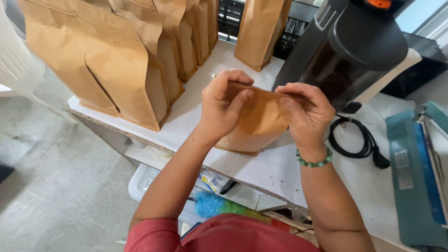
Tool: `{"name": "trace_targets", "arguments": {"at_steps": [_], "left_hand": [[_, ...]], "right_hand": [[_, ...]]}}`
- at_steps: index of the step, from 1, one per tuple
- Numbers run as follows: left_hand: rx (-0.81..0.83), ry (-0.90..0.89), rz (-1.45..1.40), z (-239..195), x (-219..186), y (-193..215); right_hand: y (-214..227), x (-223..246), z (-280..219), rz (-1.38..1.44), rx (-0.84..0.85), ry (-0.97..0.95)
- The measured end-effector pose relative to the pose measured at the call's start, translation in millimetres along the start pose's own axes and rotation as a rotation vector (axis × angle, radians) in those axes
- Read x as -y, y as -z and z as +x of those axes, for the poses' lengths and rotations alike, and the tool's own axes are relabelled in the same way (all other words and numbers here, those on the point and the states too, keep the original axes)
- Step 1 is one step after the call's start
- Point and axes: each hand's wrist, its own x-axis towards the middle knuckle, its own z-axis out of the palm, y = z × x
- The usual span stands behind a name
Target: Sealing brown paper coffee bags using a manual heat sealer
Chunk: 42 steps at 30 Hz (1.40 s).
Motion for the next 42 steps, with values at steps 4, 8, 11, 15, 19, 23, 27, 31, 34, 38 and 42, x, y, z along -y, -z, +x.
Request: {"name": "trace_targets", "arguments": {"at_steps": [4, 8, 11, 15, 19, 23, 27, 31, 34, 38, 42], "left_hand": [[-0.001, -0.062, -0.008, -8.3, 3.5, 3.6], [0.006, -0.067, -0.014, -9.6, -4.6, 9.3], [0.056, -0.076, 0.063, -13.0, -19.4, 18.4], [0.154, -0.135, 0.105, -15.7, -35.8, 34.7], [0.169, -0.222, 0.125, -9.2, -39.4, 56.3], [0.153, -0.265, 0.333, -8.2, -40.3, 90.7], [0.117, -0.251, 0.431, -6.3, -50.9, 137.0], [0.056, -0.216, 0.726, -10.1, -61.9, 191.9], [-0.313, -0.338, 0.868, -4.7, -73.2, 225.4], [-0.202, -0.098, 0.978, -32.1, -81.1, 295.5], [0.130, 0.191, 1.094, -74.5, -78.4, 381.6]], "right_hand": [[-3.6, 9.9, 0.4, 0.049, 0.036, 0.134], [-3.8, 12.8, -1.2, 0.009, 0.071, 0.211], [0.8, 4.4, -15.7, 0.018, 0.110, 0.192], [-6.1, 0.3, -26.6, -0.045, 0.061, -0.037], [-9.9, -6.2, -27.8, -0.190, 0.081, 0.134], [-23.0, -3.3, -40.8, -0.306, 0.118, 0.135], [-44.9, -54.5, -49.4, 0.069, 0.045, -0.209], [-165.0, 34.6, -36.0, 0.260, 0.275, -0.447], [-211.6, 33.9, -53.5, -0.257, 0.394, -0.083], [-261.2, -87.8, -59.6, 0.513, 0.332, -0.358], [-394.6, -6.4, -99.7, 0.251, 0.453, -0.001]]}}
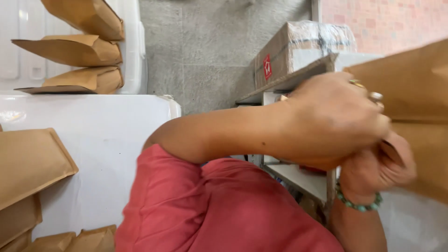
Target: Sealing brown paper coffee bags using a manual heat sealer
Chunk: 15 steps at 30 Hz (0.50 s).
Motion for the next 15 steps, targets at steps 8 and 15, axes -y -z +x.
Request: {"name": "trace_targets", "arguments": {"at_steps": [8, 15], "left_hand": [[-0.301, 0.022, 0.208, -72.9, 110.6, 14.6], [-0.236, -0.061, 0.481, -122.6, 181.0, 9.8]], "right_hand": [[-134.9, -33.9, 16.5, 0.169, 0.409, 0.067], [-159.2, -31.9, 46.6, 0.023, 0.711, 0.100]]}}
